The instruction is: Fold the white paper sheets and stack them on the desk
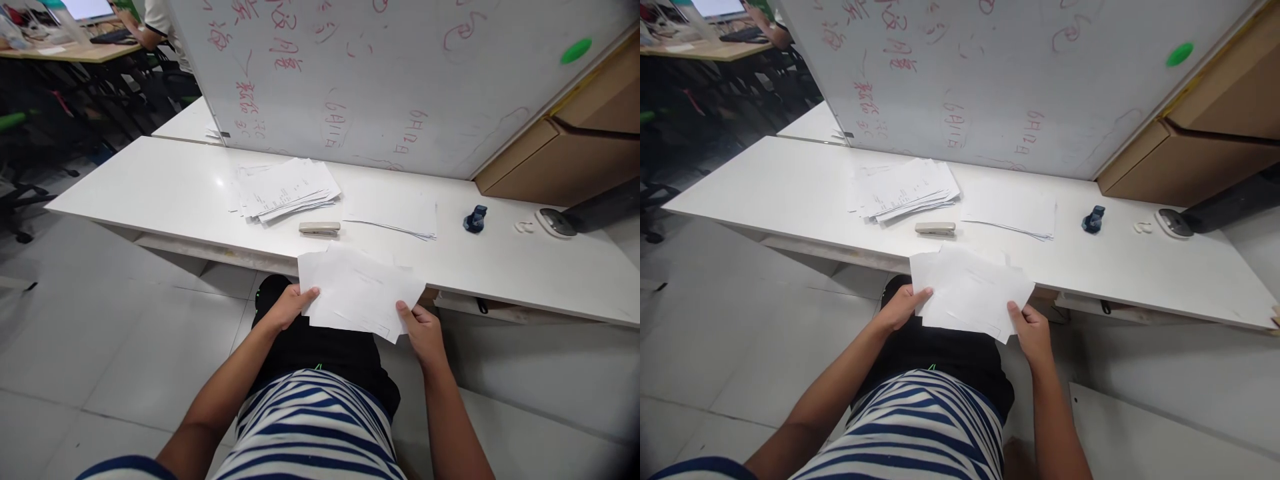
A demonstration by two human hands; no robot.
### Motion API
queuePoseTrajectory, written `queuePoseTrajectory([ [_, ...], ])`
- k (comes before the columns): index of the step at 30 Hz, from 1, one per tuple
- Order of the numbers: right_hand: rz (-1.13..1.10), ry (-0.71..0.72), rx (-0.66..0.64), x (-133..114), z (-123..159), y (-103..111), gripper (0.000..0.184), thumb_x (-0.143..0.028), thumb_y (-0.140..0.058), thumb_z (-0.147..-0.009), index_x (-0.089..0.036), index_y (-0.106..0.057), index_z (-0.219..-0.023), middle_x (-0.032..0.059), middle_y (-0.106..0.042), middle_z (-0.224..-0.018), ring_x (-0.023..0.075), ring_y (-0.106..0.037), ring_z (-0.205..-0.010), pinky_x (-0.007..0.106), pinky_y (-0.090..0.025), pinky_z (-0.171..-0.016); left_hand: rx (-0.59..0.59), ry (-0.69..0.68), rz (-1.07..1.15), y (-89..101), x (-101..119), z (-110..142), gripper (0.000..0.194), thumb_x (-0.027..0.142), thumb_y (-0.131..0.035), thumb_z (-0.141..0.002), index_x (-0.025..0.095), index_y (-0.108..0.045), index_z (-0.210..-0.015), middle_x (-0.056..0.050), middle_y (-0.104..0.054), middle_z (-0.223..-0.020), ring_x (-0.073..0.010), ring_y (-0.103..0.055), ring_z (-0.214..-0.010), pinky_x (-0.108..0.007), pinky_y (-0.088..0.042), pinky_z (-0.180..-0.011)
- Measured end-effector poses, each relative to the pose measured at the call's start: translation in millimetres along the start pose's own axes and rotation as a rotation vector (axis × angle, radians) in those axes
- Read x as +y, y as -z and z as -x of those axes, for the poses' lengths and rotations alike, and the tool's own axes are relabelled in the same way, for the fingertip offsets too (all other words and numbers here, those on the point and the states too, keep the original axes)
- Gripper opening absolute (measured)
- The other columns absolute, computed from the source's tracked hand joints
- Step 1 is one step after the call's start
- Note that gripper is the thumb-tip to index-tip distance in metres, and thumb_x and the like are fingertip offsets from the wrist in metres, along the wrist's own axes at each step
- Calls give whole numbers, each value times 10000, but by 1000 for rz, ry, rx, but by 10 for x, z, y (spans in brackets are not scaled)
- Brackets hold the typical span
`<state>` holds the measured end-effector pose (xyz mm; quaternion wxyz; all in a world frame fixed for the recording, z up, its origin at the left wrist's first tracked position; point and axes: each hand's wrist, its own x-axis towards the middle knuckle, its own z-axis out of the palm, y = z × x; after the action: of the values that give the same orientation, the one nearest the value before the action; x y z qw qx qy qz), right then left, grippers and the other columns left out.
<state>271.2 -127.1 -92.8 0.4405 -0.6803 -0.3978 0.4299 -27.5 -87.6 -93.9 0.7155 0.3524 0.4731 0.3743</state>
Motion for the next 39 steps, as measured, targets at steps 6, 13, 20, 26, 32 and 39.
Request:
queuePoseTrajectory([
  [6, -270, -140, -105, -76, -84, -9, 554, -435, -848, -578, -165, -688, -1035, 105, -726, -1024, 262, -670, -878, 393, -551, -759, -119, 19, -222, -73, 162, 24, 435, 471, -734, -739, 101, -716, -968, -112, -733, -974, -254, -676, -887, -378, -525, -810],
  [13, -76, 212, -50, -658, -93, 36, 361, -401, -814, -644, -181, -709, -910, 39, -710, -825, 215, -645, -793, 342, -533, -698, -4, -285, -513, -247, 668, 6, 471, 470, -684, -781, 178, -646, -1150, -85, -675, -1179, -272, -613, -1100, -400, -494, -946],
  [20, 15, 564, 85, -1282, -335, -323, 421, -451, -752, -704, -190, -652, -1019, 58, -692, -937, 232, -642, -873, 373, -527, -766, 88, -598, -471, -308, 1239, -134, 532, 512, -681, -774, 141, -645, -1153, -103, -674, -1174, -293, -588, -1145, -414, -492, -958],
  [26, -21, 540, -25, -1157, -680, -588, 577, -493, -716, -718, -194, -565, -1188, 102, -649, -1127, 261, -594, -1061, 413, -463, -938, 174, -563, -553, -140, 1248, -296, 523, 555, -654, -780, 154, -664, -1116, -93, -670, -1184, -298, -581, -1143, -376, -481, -943],
  [32, -221, 483, -219, -1089, -818, -498, 728, -517, -730, -695, -227, -472, -1311, 101, -577, -1306, 249, -529, -1209, 381, -425, -1014, 179, -502, -485, 14, 1116, -349, 630, 586, -690, -727, 138, -634, -1166, -118, -679, -1153, -310, -608, -1096, -376, -493, -900],
  [39, -231, 316, -563, -1153, -1093, -300, 656, -432, -802, -641, -239, -583, -1228, 69, -635, -1256, 250, -573, -1156, 412, -439, -998, 178, -506, -340, 25, 1161, -523, 602, 584, -710, -703, 120, -679, -1085, -123, -692, -1126, -307, -604, -1106, -391, -492, -918],
])
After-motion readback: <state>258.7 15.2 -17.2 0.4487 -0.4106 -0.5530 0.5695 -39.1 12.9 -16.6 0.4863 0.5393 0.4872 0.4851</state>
